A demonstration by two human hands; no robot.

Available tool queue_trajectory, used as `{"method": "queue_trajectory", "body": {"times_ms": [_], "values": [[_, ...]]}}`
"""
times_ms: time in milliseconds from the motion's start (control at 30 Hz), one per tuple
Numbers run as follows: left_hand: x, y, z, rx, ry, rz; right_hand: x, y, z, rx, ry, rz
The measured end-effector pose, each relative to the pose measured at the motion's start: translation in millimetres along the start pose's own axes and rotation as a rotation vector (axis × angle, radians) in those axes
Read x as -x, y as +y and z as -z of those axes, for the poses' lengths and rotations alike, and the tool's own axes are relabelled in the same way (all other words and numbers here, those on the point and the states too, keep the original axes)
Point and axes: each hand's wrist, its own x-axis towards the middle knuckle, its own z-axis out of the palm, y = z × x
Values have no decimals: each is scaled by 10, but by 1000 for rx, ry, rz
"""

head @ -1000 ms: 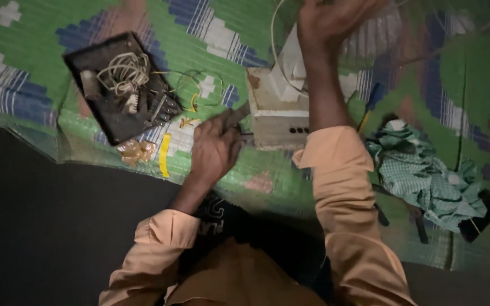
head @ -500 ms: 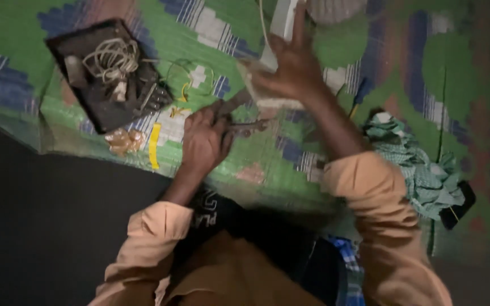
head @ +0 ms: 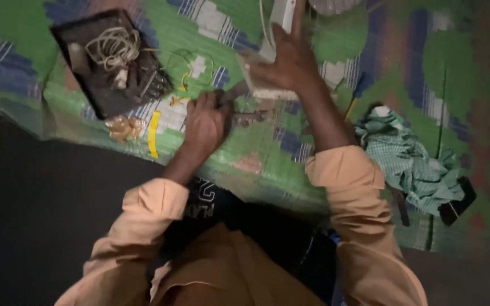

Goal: Repairing an electric fan by inspecting and connecting internal wires and reassembling components.

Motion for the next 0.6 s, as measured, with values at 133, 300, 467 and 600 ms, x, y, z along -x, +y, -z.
{"method": "queue_trajectory", "body": {"times_ms": [133,300,467,600], "values": [[-106,-48,-59,59,11,17,-134,158,-78,-2,80,16],[-45,-52,49,185,-12,40,-113,-90,66,-41,66,-32],[83,3,187,238,-35,63,-17,-147,79,-78,83,-45],[193,136,451,184,38,61,-26,-100,12,-76,87,-61]]}}
